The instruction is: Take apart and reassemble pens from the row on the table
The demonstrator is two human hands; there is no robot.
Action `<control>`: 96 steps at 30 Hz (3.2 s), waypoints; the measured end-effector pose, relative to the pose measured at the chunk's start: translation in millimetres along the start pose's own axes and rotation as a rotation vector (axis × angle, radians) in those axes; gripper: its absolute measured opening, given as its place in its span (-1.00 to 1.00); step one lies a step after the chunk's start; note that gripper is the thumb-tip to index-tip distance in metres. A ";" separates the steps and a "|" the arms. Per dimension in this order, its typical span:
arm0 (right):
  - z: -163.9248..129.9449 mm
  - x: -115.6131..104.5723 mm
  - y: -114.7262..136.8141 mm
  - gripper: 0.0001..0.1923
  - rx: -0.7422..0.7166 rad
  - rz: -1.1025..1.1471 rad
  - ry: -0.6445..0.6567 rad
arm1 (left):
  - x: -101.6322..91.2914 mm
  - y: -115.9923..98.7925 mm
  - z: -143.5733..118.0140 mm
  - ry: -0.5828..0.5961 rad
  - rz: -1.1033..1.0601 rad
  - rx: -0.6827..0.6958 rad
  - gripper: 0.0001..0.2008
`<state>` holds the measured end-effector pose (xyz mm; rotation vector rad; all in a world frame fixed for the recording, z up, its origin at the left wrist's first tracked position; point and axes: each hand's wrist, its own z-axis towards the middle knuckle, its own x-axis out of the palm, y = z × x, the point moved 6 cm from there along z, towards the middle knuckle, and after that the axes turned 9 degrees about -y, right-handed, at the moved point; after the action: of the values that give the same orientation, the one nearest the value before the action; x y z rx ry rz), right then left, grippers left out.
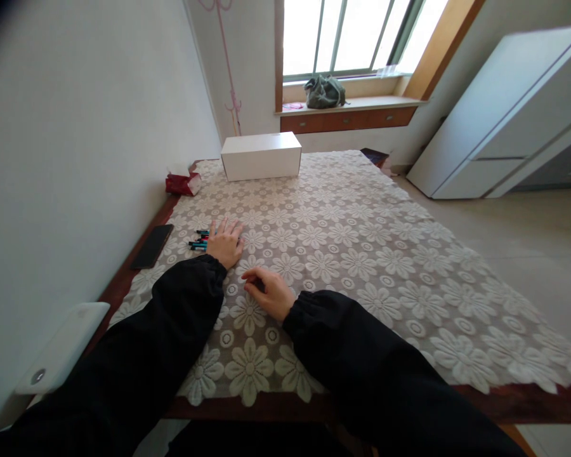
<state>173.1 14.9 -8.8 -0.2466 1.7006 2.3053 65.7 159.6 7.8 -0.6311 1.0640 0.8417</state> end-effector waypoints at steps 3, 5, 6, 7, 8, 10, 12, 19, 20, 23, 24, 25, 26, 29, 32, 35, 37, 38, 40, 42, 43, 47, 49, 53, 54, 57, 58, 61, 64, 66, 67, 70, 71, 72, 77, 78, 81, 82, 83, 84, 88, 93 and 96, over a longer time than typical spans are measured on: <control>-0.1 0.3 0.0 -0.85 -0.003 0.002 -0.003 | -2.9 6.0 1.6 -0.010 -0.003 -0.016 -0.42; -0.1 0.6 -0.3 -0.86 -0.004 0.002 -0.001 | -5.3 5.7 1.4 -0.018 -0.006 -0.011 -0.43; 0.0 0.7 -0.1 -0.86 -0.005 0.000 -0.001 | -6.2 3.2 0.7 -0.025 -0.017 0.000 -0.43; 0.1 0.5 0.5 -0.86 -0.007 -0.003 -0.002 | -6.4 -1.3 -0.3 -0.031 -0.040 0.016 -0.44; 0.1 0.1 1.8 -0.87 -0.012 -0.005 -0.004 | -5.5 -7.7 -1.7 -0.031 -0.080 0.034 -0.43; -0.1 -1.3 6.4 -0.89 -0.033 -0.005 -0.010 | 0.5 -24.1 -5.2 -0.001 -0.213 0.057 -0.41; -1.0 -3.6 13.3 -0.91 -0.066 -0.001 -0.020 | 12.5 -42.4 -8.4 0.082 -0.374 0.059 -0.37; -4.9 -6.0 27.3 -0.90 -0.127 -0.014 -0.005 | 34.7 -58.9 1.8 0.122 -0.375 -0.073 -0.33; -4.8 -5.8 26.9 -0.90 -0.122 -0.014 -0.005 | 34.9 -56.5 3.5 0.124 -0.366 -0.095 -0.32; -4.4 -4.9 25.8 -0.90 -0.119 -0.002 -0.002 | 34.7 -49.9 5.2 0.133 -0.343 -0.137 -0.26; -4.2 -4.6 25.5 -0.90 -0.121 0.002 0.000 | 34.7 -48.3 5.0 0.136 -0.336 -0.145 -0.25; -4.1 -4.3 25.2 -0.90 -0.123 0.002 0.001 | 34.9 -46.9 4.5 0.137 -0.330 -0.153 -0.24; -3.9 -4.2 24.8 -0.90 -0.122 0.000 0.001 | 35.2 -45.8 4.0 0.139 -0.324 -0.159 -0.23; -3.6 -3.9 23.1 -0.89 -0.109 -0.011 -0.001 | 36.8 -43.2 2.8 0.138 -0.313 -0.174 -0.21; -3.8 -3.4 22.7 -0.88 -0.106 -0.007 0.001 | 37.4 -41.4 2.3 0.134 -0.309 -0.177 -0.20; -4.1 -3.5 22.7 -0.88 -0.102 -0.008 0.000 | 36.1 -39.9 1.4 0.138 -0.299 -0.182 -0.19; -4.2 -3.6 22.9 -0.88 -0.103 -0.013 0.000 | 34.6 -39.1 0.6 0.150 -0.283 -0.188 -0.19; -4.2 -3.7 23.1 -0.88 -0.105 -0.016 0.000 | 33.7 -39.1 0.2 0.157 -0.275 -0.189 -0.18; -4.0 -4.1 23.6 -0.88 -0.112 -0.019 0.000 | 32.3 -39.5 -0.3 0.169 -0.256 -0.186 -0.18; -3.6 -4.3 23.5 -0.88 -0.114 -0.023 0.001 | 32.0 -39.5 -0.7 0.180 -0.237 -0.185 -0.17; -3.5 -4.2 23.4 -0.89 -0.113 -0.023 0.004 | 32.4 -39.3 -0.9 0.186 -0.227 -0.185 -0.17; -3.2 -3.8 23.2 -0.89 -0.112 -0.017 0.012 | 33.6 -37.7 -2.6 0.169 -0.230 -0.162 -0.19; -3.2 -3.7 23.5 -0.89 -0.110 -0.014 0.013 | 33.2 -36.6 -4.1 0.153 -0.236 -0.143 -0.21; -3.4 -3.1 24.2 -0.88 -0.111 -0.006 0.012 | 32.8 -34.3 -7.0 0.169 -0.200 -0.123 -0.22; -3.4 -2.9 24.2 -0.88 -0.113 -0.007 0.011 | 32.8 -34.1 -7.2 0.175 -0.190 -0.119 -0.22; -3.2 -2.8 23.5 -0.88 -0.116 -0.010 0.004 | 31.9 -33.8 -7.1 0.177 -0.187 -0.115 -0.23; -3.2 -2.8 23.0 -0.88 -0.116 -0.011 0.002 | 30.7 -34.2 -7.2 0.173 -0.206 -0.110 -0.24; -3.3 -3.3 21.5 -0.88 -0.115 -0.014 -0.001 | 20.6 -37.9 -11.6 0.166 -0.317 -0.036 -0.33; -3.8 -3.6 21.0 -0.88 -0.112 -0.011 0.001 | -0.4 -37.0 -26.5 0.172 -0.397 0.069 -0.53; -4.2 -3.2 20.9 -0.88 -0.103 0.000 0.008 | -18.5 -28.4 -41.3 0.140 -0.423 0.103 -0.67; -4.4 -3.0 21.0 -0.88 -0.098 0.006 0.011 | -26.5 -21.2 -49.5 0.124 -0.413 0.101 -0.72; -4.9 -2.7 21.2 -0.88 -0.092 0.021 0.011 | -37.6 5.1 -74.7 0.171 -0.328 0.082 -0.81; -5.0 -2.8 21.0 -0.87 -0.090 0.024 0.009 | -40.2 15.7 -80.9 0.158 -0.286 0.059 -0.82; -5.2 -2.8 20.7 -0.87 -0.089 0.026 0.008 | -41.6 25.9 -86.0 0.149 -0.242 0.037 -0.81; -4.8 -3.3 19.1 -0.87 -0.090 0.010 0.002 | -42.4 58.7 -91.3 0.115 -0.148 -0.029 -0.80; -4.6 -3.5 19.1 -0.87 -0.090 0.005 0.000 | -41.9 60.9 -89.6 0.113 -0.143 -0.027 -0.80; -4.1 -3.9 19.6 -0.87 -0.089 -0.002 0.002 | -39.5 62.6 -83.3 0.102 -0.140 -0.006 -0.78; -4.1 -3.8 19.9 -0.87 -0.089 0.000 0.006 | -38.5 62.8 -81.4 0.095 -0.140 -0.001 -0.77; -4.1 -3.8 20.1 -0.88 -0.090 0.003 0.009 | -37.3 63.0 -79.7 0.088 -0.140 0.003 -0.76; -4.2 -4.0 20.4 -0.88 -0.090 0.006 0.008 | -36.0 63.4 -78.2 0.084 -0.140 0.005 -0.76; -4.5 -4.1 20.9 -0.87 -0.095 0.017 0.007 | -31.7 65.5 -73.2 0.070 -0.163 0.013 -0.71; -5.0 -3.4 20.9 -0.88 -0.109 0.011 0.010 | -30.1 66.2 -66.8 0.066 -0.194 0.018 -0.68; -5.6 -3.1 20.5 -0.88 -0.107 0.013 0.010 | -29.9 67.3 -64.3 0.064 -0.187 0.011 -0.66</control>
<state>169.5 3.6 9.1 -0.2699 1.5897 2.4121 -29.3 136.8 8.6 -0.7402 1.0491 0.6565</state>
